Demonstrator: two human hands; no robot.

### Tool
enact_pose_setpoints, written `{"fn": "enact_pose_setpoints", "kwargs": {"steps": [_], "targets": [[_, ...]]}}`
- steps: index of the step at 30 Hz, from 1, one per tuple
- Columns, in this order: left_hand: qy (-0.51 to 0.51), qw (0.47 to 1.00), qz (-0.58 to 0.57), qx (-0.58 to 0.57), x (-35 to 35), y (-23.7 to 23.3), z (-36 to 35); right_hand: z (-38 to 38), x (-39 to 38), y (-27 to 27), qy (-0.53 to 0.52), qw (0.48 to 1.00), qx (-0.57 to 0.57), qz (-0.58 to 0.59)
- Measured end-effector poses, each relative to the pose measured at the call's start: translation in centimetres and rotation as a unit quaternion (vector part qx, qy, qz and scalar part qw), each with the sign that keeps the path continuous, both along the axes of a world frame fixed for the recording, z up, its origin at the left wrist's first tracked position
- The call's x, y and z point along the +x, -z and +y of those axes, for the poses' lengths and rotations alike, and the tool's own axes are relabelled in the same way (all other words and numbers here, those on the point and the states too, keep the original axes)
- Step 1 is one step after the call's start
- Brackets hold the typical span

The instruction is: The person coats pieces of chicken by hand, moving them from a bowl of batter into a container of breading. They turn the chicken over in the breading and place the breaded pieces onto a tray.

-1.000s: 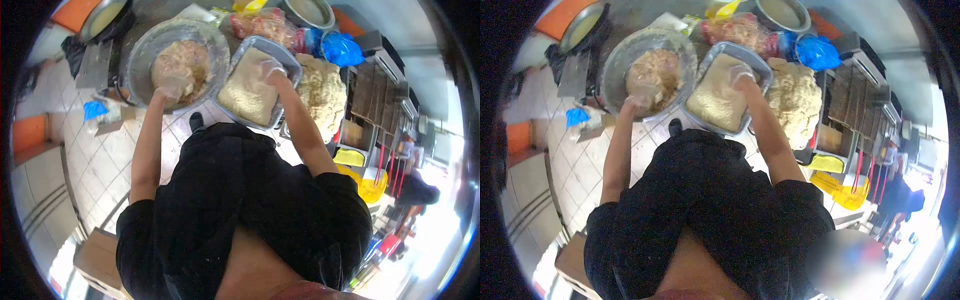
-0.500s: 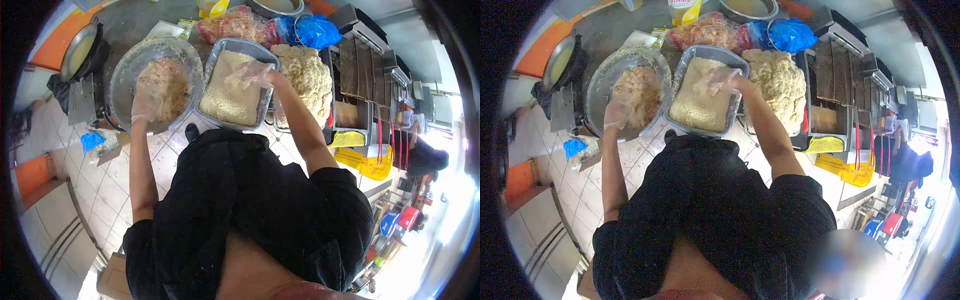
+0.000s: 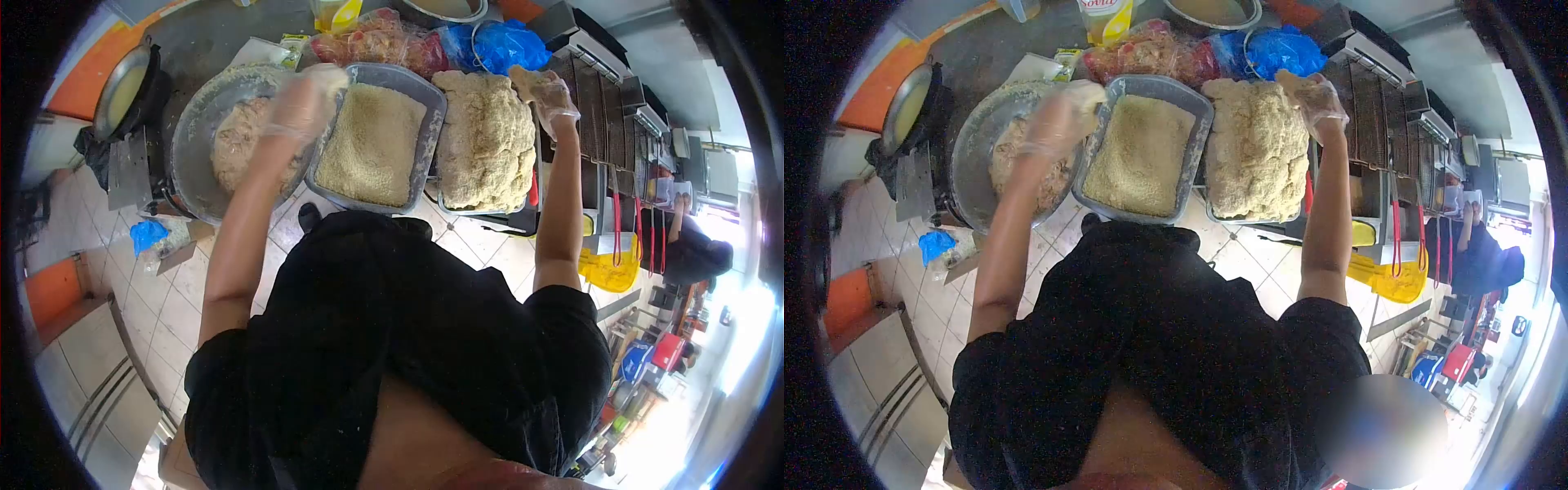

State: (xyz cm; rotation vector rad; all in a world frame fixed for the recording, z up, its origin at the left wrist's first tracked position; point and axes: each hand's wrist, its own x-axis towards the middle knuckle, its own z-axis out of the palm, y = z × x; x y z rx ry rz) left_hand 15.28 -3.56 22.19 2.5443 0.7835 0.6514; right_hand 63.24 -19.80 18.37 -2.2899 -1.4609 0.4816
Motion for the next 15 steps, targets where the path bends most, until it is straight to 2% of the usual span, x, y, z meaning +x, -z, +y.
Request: {"fn": "enact_pose_setpoints", "kwargs": {"steps": [1, 2, 3, 4, 5, 6, 8, 9, 10, 11, 13, 14, 15], "targets": [[0.013, 1.0, -0.027, 0.007, 1.4, 2.3, 0.2, 0.0, 0.1, 0.3, -0.002, 1.0, -0.001, 0.0], [0.026, 0.998, -0.054, 0.014, 2.5, 4.7, 0.0, 0.0, -0.2, 0.4, -0.116, 0.943, -0.01, -0.313], [0.016, 0.999, -0.042, 0.021, 3.6, 7.2, -0.8, 0.0, -0.5, 0.7, -0.217, 0.778, -0.017, -0.589], [0.005, 0.999, -0.029, 0.027, 4.4, 9.1, -1.8, -0.1, -1.6, 1.3, -0.165, 0.854, -0.093, -0.485], [0.054, 0.998, -0.009, 0.031, 5.1, 9.3, -2.9, -1.7, -3.6, 0.3, -0.058, 0.985, -0.041, -0.155], [0.101, 0.994, 0.012, 0.034, 5.4, 9.5, -3.9, -2.6, -4.1, 0.7, -0.089, 0.98, -0.043, -0.174], [0.16, 0.984, 0.045, -0.06, 5.9, 16.8, -5.8, -2.8, -2.9, 2.8, -0.13, 0.973, -0.041, -0.188], [0.151, 0.985, 0.049, -0.062, 5.8, 17.7, -6.3, -2.9, -1.5, 4.2, -0.059, 0.996, -0.013, -0.059], [0.182, 0.975, 0.119, -0.052, 5.6, 18.0, -7.0, -2.3, -2.3, 4.0, 0.016, 0.997, 0.012, 0.072], [0.214, 0.957, 0.189, -0.043, 5.1, 18.3, -7.7, -1.8, -3.3, 4.2, 0.012, 0.997, 0.01, 0.076], [0.184, 0.967, 0.155, -0.083, 3.2, 14.6, -7.7, -0.5, -10.8, 0.1, -0.105, 0.969, 0.224, 0.015], [0.194, 0.969, 0.1, -0.117, 2.3, 12.5, -7.0, 0.2, -10.6, 2.1, -0.071, 0.983, 0.154, 0.069], [0.203, 0.967, 0.044, -0.15, 1.4, 11.0, -6.4, 1.1, -14.1, 2.5, -0.066, 0.984, 0.093, -0.14]]}}
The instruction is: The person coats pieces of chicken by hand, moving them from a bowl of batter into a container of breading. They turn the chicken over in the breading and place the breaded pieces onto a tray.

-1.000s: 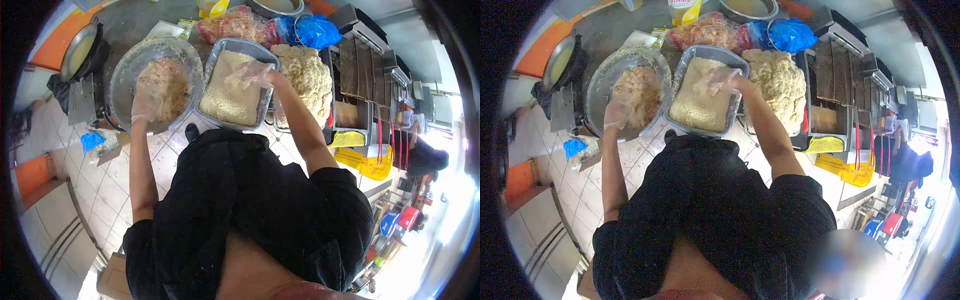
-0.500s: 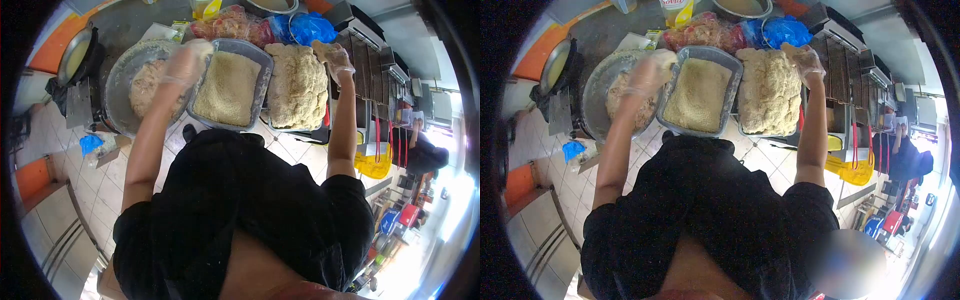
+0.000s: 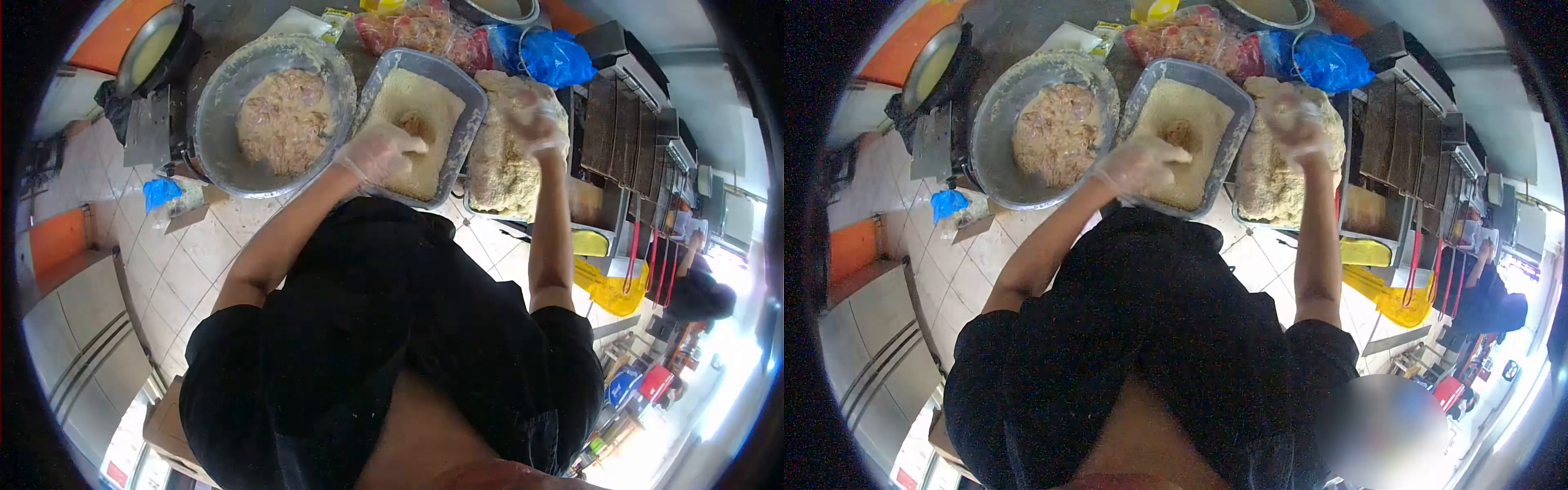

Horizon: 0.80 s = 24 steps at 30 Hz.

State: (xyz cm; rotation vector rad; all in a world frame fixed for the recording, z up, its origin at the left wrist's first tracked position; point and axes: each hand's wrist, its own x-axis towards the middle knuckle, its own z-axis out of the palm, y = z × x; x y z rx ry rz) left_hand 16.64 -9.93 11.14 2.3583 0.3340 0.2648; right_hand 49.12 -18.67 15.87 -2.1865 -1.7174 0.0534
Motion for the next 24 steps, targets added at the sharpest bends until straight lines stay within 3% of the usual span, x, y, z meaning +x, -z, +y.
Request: {"fn": "enact_pose_setpoints", "kwargs": {"steps": [1, 2, 3, 4, 6, 7, 9, 10, 12, 13, 15, 16, 18, 19, 21, 24], "targets": [[0.002, 1.0, 0.002, -0.002, -0.8, -0.8, 0.7, 1.2, -4.9, -2.9, 0.065, 0.957, -0.158, 0.235], [-0.047, 0.996, -0.067, -0.035, -1.7, -1.4, 1.6, 2.9, -7.7, -2.6, 0.002, 0.939, -0.326, 0.109], [-0.097, 0.984, -0.136, -0.067, -2.6, -1.8, 2.5, 4.3, -9.1, -2.1, -0.064, 0.876, -0.478, -0.022], [-0.1, 0.984, -0.135, -0.067, -3.4, -2.1, 3.9, 4.3, -9.4, 0.2, -0.066, 0.875, -0.479, -0.022], [-0.204, 0.975, -0.037, -0.078, -5.3, -2.6, 6.6, 3.5, -10.0, 7.2, -0.238, 0.881, -0.324, -0.25], [-0.21, 0.974, -0.036, -0.078, -6.3, -3.9, 7.1, 4.3, -10.5, 8.0, -0.244, 0.88, -0.322, -0.251], [-0.31, 0.942, 0.129, -0.025, -8.5, -5.9, 7.9, 5.7, -11.1, 9.2, -0.205, 0.862, -0.406, -0.222], [-0.316, 0.94, 0.128, -0.027, -9.8, -2.9, 9.1, 5.9, -11.3, 10.1, -0.21, 0.86, -0.406, -0.226], [-0.408, 0.89, 0.184, 0.091, -11.6, 5.2, 12.2, 6.0, -11.5, 11.9, -0.211, 0.871, -0.341, -0.283], [-0.439, 0.865, 0.241, 0.026, -11.8, 5.0, 12.6, 6.6, -11.2, 12.5, -0.214, 0.869, -0.338, -0.29], [-0.32, 0.873, 0.367, 0.035, -13.1, 6.7, 13.5, 8.1, -9.8, 13.7, -0.157, 0.897, -0.396, -0.116], [-0.328, 0.871, 0.365, 0.03, -13.0, 8.8, 13.9, 8.3, -8.4, 15.5, -0.164, 0.895, -0.396, -0.123], [-0.438, 0.872, 0.212, -0.049, -12.2, 12.8, 14.9, 8.8, -5.4, 18.5, -0.223, 0.928, -0.296, -0.037], [-0.445, 0.87, 0.206, -0.051, -11.8, 9.9, 14.3, 9.3, -6.1, 16.6, -0.229, 0.927, -0.295, -0.045], [-0.457, 0.857, 0.236, -0.017, -11.0, 1.1, 12.1, 9.0, -9.1, 10.0, -0.134, 0.92, -0.355, 0.103], [-0.46, 0.847, 0.259, 0.064, -9.2, 10.5, 14.7, 7.6, -11.4, 7.1, -0.155, 0.891, -0.41, 0.119]]}}
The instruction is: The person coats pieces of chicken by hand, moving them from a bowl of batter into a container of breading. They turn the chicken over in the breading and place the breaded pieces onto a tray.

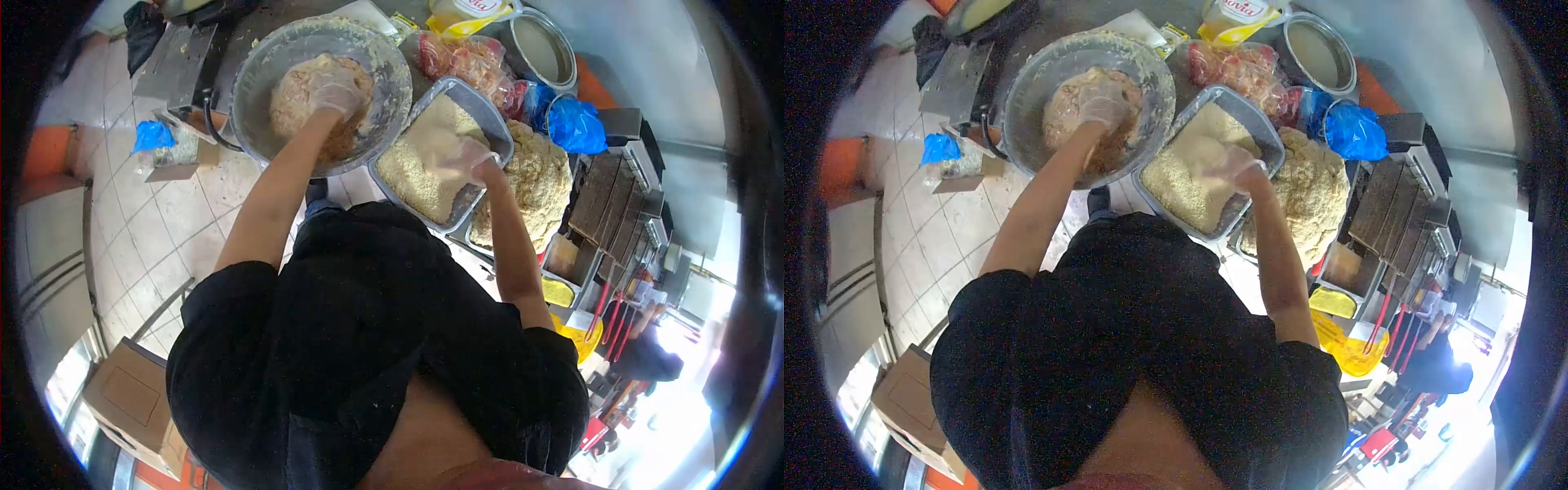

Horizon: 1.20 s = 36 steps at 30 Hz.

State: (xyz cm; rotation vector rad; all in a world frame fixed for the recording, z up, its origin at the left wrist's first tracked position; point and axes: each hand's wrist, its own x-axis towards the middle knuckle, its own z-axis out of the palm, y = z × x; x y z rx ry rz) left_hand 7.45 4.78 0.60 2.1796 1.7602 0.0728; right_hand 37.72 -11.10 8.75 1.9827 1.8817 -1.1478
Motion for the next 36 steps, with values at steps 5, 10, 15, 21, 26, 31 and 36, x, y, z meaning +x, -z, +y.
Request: {"fn": "enact_pose_setpoints", "kwargs": {"steps": [5, 10, 15, 21, 26, 31, 36], "targets": [[0.03, 0.993, -0.011, 0.115, 0.3, -0.2, -0.6, -1.9, -0.4, 3.8, -0.187, 0.952, -0.076, -0.231], [0.075, 0.989, -0.019, 0.13, -0.6, 6.8, 1.9, -1.4, 0.2, 6.2, -0.151, 0.951, 0.106, -0.248], [0.166, 0.98, 0.081, -0.076, -3.2, -0.9, 1.1, 1.0, 4.5, 6.8, -0.107, 0.989, 0.082, -0.062], [0.027, 0.984, -0.147, -0.096, -5.6, -4.4, -2.4, 1.8, 3.7, 5.3, 0.032, 0.964, 0.238, 0.112], [-0.028, 0.97, -0.117, -0.211, -7.1, -3.3, -3.4, 0.8, -4.7, 4.2, 0.233, 0.921, 0.295, -0.105], [0.04, 0.971, -0.196, -0.132, -9.3, -7.4, -5.5, 0.8, -2.4, 15.3, -0.121, 0.82, 0.344, -0.441], [0.228, 0.966, 0.113, -0.052, -11.6, -7.5, -5.8, 1.4, -2.6, 14.9, -0.156, 0.841, 0.227, -0.466]]}}
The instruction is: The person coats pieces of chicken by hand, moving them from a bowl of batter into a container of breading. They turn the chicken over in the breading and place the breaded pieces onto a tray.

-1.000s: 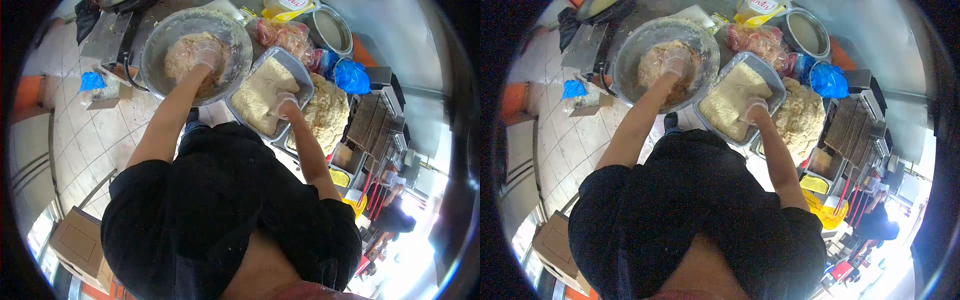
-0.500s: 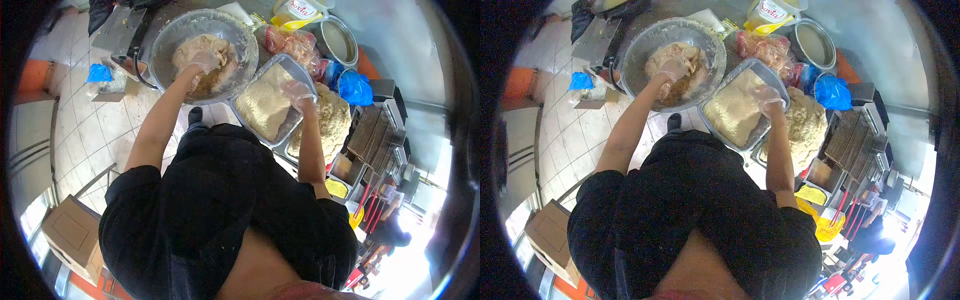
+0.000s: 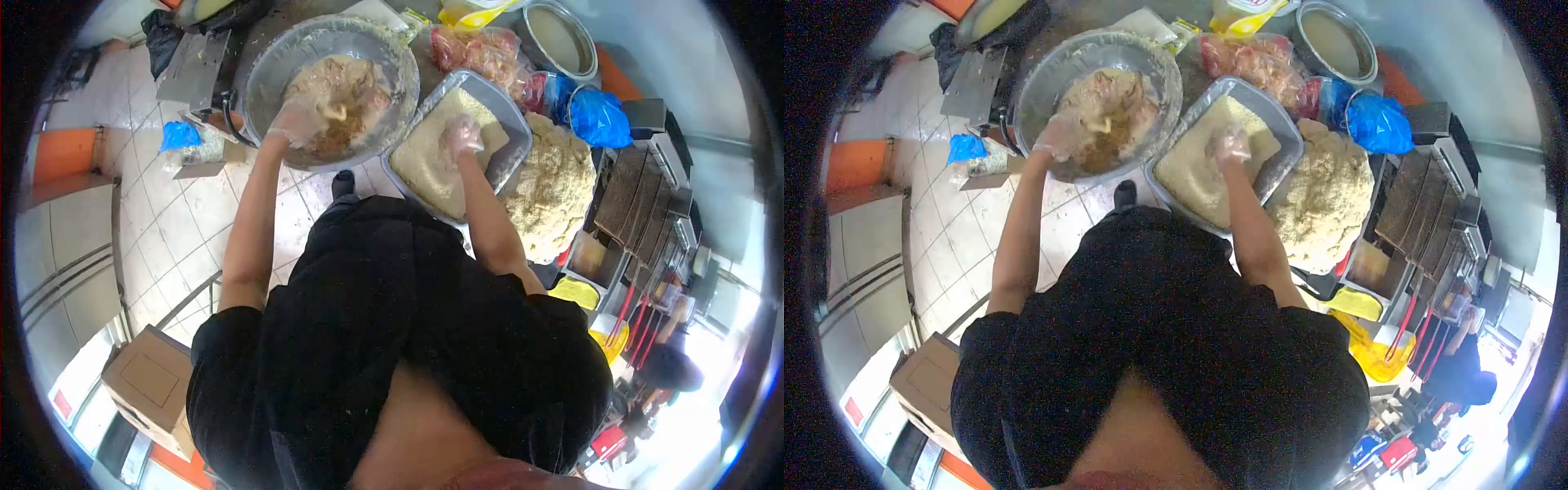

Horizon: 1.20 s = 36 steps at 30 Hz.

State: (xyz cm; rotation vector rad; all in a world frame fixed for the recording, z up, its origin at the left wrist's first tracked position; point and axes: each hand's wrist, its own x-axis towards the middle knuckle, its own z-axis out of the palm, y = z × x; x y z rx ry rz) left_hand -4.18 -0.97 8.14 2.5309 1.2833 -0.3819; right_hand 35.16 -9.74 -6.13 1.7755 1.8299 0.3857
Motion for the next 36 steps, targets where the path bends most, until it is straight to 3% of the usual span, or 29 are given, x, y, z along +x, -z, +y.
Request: {"fn": "enact_pose_setpoints", "kwargs": {"steps": [1, 3, 4, 6, 7, 8, 9, 10, 11, 12, 13, 14, 16, 17, 18, 19, 20, 21, 23, 24, 26, 27, 28, 30, 31, 32, 33, 35, 36], "targets": [[0.0, 1.0, -0.001, 0.009, -0.9, 1.4, 1.0, 1.6, 0.1, -0.3, -0.003, 0.998, -0.036, 0.046], [-0.031, 0.998, -0.055, -0.021, -3.0, 6.6, 0.9, 2.0, 1.5, 1.4, -0.022, 0.998, 0.001, 0.063], [-0.038, 0.997, -0.055, -0.023, -2.9, 6.4, 0.6, 2.3, 2.7, 2.9, -0.041, 0.995, 0.041, 0.082], [-0.028, 0.995, 0.094, 0.001, -2.0, 5.2, 0.2, 1.2, 4.2, 4.6, -0.063, 0.984, 0.119, 0.121], [-0.028, 0.995, 0.091, 0.012, -1.5, 4.7, 1.3, 2.6, 4.7, 4.4, -0.076, 0.973, 0.172, 0.135], [-0.103, 0.993, 0.059, 0.012, -1.1, 4.6, 1.1, 2.9, 5.5, 4.3, -0.078, 0.973, 0.172, 0.131], [-0.179, 0.984, 0.026, 0.008, -0.7, 4.9, 0.6, 3.2, 5.5, 1.8, 0.037, 0.979, -0.009, 0.199], [-0.185, 0.982, 0.021, 0.006, -0.3, 3.9, 0.4, 4.1, 5.2, -2.2, 0.149, 0.937, -0.187, 0.254], [-0.185, 0.981, 0.009, -0.05, 0.2, 2.0, -0.1, 2.6, 1.1, -12.5, 0.408, 0.757, -0.161, 0.485], [-0.182, 0.978, -0.003, -0.105, 0.8, 1.0, -0.5, -0.6, 0.7, -13.3, 0.405, 0.761, -0.165, 0.479], [-0.186, 0.977, -0.006, -0.106, 1.6, 1.1, -0.5, -3.1, 0.4, -13.6, 0.196, 0.848, -0.156, 0.467], [-0.223, 0.966, 0.019, -0.128, 2.5, 1.6, -0.1, -4.2, 0.4, -13.2, -0.022, 0.89, -0.138, 0.433], [-0.258, 0.954, 0.042, -0.149, 3.4, 2.9, 0.7, -5.0, 1.6, -8.8, -0.052, 0.921, -0.113, 0.368], [-0.199, 0.968, 0.055, -0.14, 3.8, 3.8, 1.1, -5.0, 2.2, -7.4, -0.081, 0.945, -0.088, 0.303], [-0.139, 0.979, 0.069, -0.13, 4.3, 5.1, 1.7, -4.5, 2.0, -7.4, -0.079, 0.946, -0.089, 0.302], [-0.135, 0.98, 0.068, -0.13, 4.4, 8.2, 2.5, -3.7, 1.5, -7.7, -0.007, 0.945, -0.082, 0.317], [-0.178, 0.981, 0.001, -0.081, 4.1, 12.5, 3.6, -3.0, 1.2, -8.2, 0.066, 0.939, -0.073, 0.33], [-0.22, 0.973, -0.066, -0.031, 3.7, 15.1, 4.4, -2.6, 1.8, -8.8, 0.068, 0.939, -0.069, 0.329], [-0.209, 0.975, -0.066, -0.039, 3.0, 16.3, 5.4, -1.9, 3.3, -10.1, -0.113, 0.934, -0.112, 0.321], [-0.201, 0.976, -0.064, -0.051, 2.8, 16.6, 5.5, -1.8, 3.1, -11.5, -0.112, 0.934, -0.112, 0.32], [-0.255, 0.958, -0.072, -0.105, 3.6, 12.8, 5.1, -1.3, 2.5, -16.0, 0.057, 0.841, -0.162, 0.513], [-0.308, 0.935, -0.078, -0.16, 4.0, 11.5, 4.9, -0.7, 2.4, -18.1, 0.057, 0.843, -0.163, 0.509], [-0.31, 0.933, -0.08, -0.162, 3.8, 12.4, 5.1, -0.1, 2.3, -20.2, 0.075, 0.832, -0.235, 0.496], [-0.145, 0.98, -0.062, -0.122, 2.6, 14.5, 5.3, 0.5, 3.6, -20.4, 0.09, 0.817, -0.31, 0.478], [-0.149, 0.979, -0.063, -0.122, 2.0, 15.5, 5.0, 1.1, 5.0, -18.8, 0.1, 0.786, -0.304, 0.53], [-0.235, 0.947, -0.128, -0.18, 1.5, 16.6, 4.7, 1.7, 5.7, -17.9, 0.11, 0.751, -0.296, 0.58], [-0.317, 0.899, -0.191, -0.235, 1.0, 17.7, 4.5, 2.1, 5.3, -17.9, 0.106, 0.752, -0.297, 0.578], [-0.463, 0.761, -0.31, -0.332, 0.3, 20.4, 3.8, 3.1, 2.5, -18.3, -0.006, 0.85, -0.156, 0.503], [-0.526, 0.673, -0.361, -0.373, 0.1, 21.3, 3.1, 3.3, 2.2, -18.2, -0.009, 0.849, -0.158, 0.504]]}}
